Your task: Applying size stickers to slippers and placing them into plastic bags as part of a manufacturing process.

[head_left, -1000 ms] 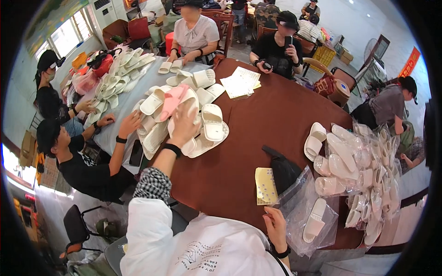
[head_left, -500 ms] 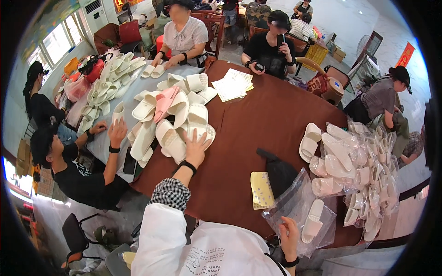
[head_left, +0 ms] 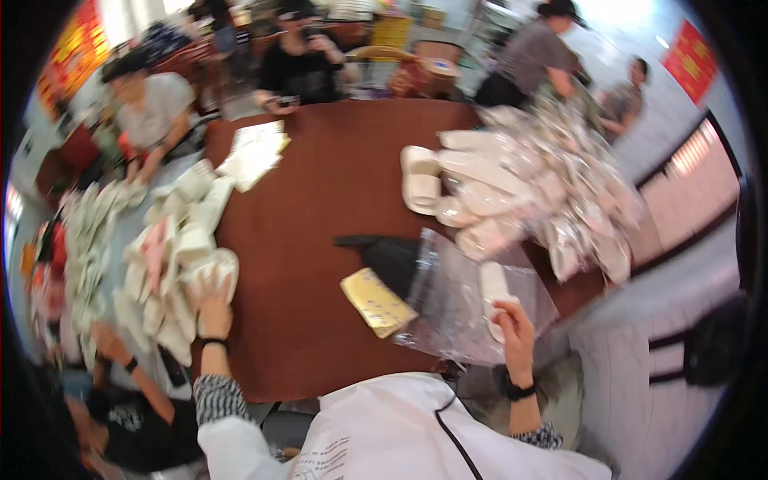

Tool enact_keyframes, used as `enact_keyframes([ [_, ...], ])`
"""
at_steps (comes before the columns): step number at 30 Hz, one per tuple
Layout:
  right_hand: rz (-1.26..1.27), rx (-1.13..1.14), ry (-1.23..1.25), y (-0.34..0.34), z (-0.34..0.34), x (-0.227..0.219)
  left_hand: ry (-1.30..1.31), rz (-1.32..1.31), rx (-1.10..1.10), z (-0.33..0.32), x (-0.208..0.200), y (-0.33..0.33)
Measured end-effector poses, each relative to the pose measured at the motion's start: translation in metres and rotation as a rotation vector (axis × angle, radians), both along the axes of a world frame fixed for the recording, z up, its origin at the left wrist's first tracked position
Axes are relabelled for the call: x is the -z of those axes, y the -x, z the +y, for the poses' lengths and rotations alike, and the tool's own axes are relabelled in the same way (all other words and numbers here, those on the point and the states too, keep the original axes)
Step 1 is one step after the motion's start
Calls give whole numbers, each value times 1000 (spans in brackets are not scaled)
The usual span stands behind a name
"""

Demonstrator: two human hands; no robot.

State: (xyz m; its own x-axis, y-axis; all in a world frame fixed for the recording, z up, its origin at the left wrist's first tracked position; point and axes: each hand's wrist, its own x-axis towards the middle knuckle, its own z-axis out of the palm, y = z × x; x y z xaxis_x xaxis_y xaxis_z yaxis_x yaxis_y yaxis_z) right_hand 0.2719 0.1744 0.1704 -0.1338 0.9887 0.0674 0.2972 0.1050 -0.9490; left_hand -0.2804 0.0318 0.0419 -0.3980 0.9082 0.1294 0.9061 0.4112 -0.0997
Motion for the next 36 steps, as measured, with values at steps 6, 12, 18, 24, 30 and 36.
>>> enact_keyframes([
  [6,25,151,-14,-48,12,30,-140,-43,4,2,35,-35],
  [12,-217,132,-41,-100,27,66,-129,-228,77,12,26,-127],
  [18,-433,286,-77,-156,60,116,207,-568,38,3,25,-196],
  [24,-715,123,219,-159,68,208,322,-510,58,2,39,-205],
  [30,-533,60,125,-119,80,199,287,-485,86,4,45,-203],
  [36,-577,-199,-79,-137,134,111,326,-538,37,4,37,-204],
])
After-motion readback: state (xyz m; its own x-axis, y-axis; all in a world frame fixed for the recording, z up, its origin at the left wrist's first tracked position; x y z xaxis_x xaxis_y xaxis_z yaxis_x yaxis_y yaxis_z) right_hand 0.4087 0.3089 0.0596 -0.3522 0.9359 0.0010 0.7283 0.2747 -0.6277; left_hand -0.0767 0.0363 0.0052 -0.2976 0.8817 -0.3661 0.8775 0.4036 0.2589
